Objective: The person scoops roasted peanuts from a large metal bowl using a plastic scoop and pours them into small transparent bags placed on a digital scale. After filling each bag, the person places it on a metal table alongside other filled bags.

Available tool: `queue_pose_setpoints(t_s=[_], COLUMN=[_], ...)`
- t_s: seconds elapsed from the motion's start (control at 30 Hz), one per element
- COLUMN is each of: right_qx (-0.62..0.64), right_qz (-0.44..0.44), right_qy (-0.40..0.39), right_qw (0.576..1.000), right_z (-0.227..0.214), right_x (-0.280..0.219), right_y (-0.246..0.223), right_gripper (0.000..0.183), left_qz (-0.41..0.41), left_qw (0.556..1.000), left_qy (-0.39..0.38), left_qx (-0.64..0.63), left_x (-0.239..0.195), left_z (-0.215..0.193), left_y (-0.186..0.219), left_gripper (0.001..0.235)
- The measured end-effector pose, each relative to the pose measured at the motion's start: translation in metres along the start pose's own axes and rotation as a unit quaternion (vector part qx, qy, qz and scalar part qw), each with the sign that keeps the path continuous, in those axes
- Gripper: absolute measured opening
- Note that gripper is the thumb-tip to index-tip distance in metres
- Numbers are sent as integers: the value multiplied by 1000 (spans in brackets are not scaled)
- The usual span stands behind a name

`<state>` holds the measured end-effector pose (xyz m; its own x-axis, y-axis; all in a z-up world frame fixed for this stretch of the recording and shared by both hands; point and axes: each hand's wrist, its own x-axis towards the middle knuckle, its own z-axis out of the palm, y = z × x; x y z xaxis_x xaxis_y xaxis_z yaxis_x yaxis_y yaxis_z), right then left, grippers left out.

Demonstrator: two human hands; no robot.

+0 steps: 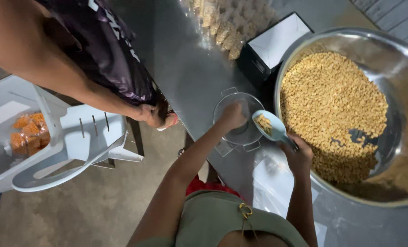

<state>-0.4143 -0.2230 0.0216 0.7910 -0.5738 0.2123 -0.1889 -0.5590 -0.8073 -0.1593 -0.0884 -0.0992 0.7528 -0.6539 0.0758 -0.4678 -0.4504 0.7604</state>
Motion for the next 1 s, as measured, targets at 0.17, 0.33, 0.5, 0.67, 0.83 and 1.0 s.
queue_pose_setpoints(t_s=[0.17, 0.33, 0.5, 0.67, 0.83, 1.0], right_qx=[-71, -138, -98, -72, -77, -108], right_qz=[-100, -31, 47, 95, 73, 67], right_qy=[32, 34, 50, 57, 58, 45], right_qw=[992, 989, 993, 991, 993, 991], right_z=[-12, -29, -32, -39, -38, -33], right_x=[8, -10, -19, -24, -26, -19], right_y=[8, 5, -13, -20, -20, -31], right_gripper=[42, 46, 42, 38, 40, 41], left_qz=[107, 48, 66, 35, 82, 59], left_qw=[990, 998, 997, 995, 996, 997], left_qy=[87, -17, 29, -75, -15, -47], left_qx=[11, 24, -30, 57, 24, 2], left_x=[15, 13, -4, -21, -33, -42], left_z=[7, 11, -6, -25, -28, -35], left_y=[6, 5, 22, 42, 56, 61], left_gripper=[28, 30, 38, 34, 47, 33])
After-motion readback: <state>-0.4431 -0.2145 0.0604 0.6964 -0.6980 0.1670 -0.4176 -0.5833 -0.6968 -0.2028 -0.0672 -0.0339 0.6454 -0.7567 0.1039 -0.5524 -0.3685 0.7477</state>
